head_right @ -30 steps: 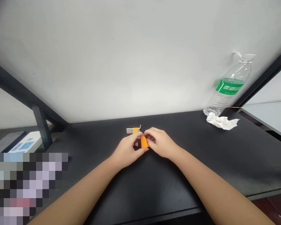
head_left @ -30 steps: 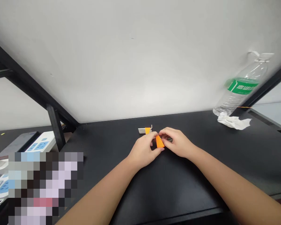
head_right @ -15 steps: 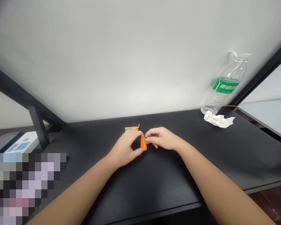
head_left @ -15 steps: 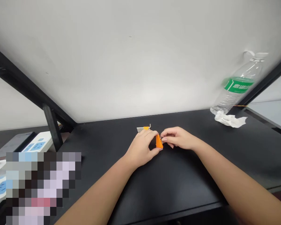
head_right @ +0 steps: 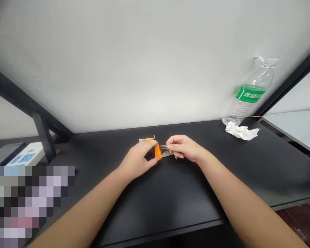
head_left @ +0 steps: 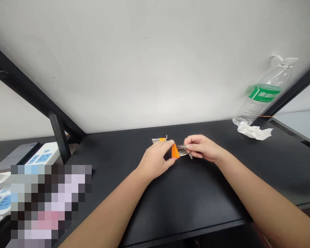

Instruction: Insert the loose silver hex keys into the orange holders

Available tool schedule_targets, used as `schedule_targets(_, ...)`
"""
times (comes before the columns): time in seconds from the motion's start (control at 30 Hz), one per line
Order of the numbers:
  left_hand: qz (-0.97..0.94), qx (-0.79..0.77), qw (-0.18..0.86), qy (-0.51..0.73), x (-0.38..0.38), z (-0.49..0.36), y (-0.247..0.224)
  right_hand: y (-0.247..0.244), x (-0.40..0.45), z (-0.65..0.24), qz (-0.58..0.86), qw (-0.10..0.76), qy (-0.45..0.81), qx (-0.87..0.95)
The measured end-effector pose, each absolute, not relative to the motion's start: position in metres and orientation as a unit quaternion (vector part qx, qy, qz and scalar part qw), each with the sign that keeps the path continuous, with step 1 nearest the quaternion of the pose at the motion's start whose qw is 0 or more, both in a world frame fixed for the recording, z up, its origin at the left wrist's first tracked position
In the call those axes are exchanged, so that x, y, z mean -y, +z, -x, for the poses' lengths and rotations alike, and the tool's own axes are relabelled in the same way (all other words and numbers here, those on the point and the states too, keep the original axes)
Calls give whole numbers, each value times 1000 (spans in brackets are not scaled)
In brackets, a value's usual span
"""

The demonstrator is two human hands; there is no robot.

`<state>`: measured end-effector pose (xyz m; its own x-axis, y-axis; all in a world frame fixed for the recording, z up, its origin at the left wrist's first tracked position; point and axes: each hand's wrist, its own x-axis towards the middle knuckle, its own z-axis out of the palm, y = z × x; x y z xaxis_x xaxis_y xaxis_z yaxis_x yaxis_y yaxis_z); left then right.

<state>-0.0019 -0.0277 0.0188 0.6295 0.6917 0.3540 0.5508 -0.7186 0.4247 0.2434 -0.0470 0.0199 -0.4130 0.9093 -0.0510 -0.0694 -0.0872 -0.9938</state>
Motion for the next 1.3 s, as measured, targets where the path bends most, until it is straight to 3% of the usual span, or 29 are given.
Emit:
schedule_targets(0.3, -889, -358, 129, 256, 34, 2, 21, 20, 48, -248, 354, 371, 659, 550)
schedule_targets(0.57, -900, -311, 133, 276, 30, 4, 11, 17, 47, -252, 337, 412, 672, 516)
schedule_targets(0.7, -896, -349, 121, 246, 24, 7, 12, 19, 43, -263, 375, 484, 642, 462)
schedule_targets(0.87, -877, -405, 125, 226, 23, 6, 11, 13, 35, -253, 463, 465, 623, 425)
schedule_targets(1.0, -872, -414, 130, 226, 23, 4, 9, 5, 32, -243, 579, 437, 525, 445)
schedule_targets(1.1, -860, -428, 138, 240, 22, 4, 9, 3, 31, -243, 662, 362, 395, 523)
schedule_targets(1.3, -860, -427, 142, 239, 22, 5, 9, 6, 37, -248, 681, 218, 162, 680)
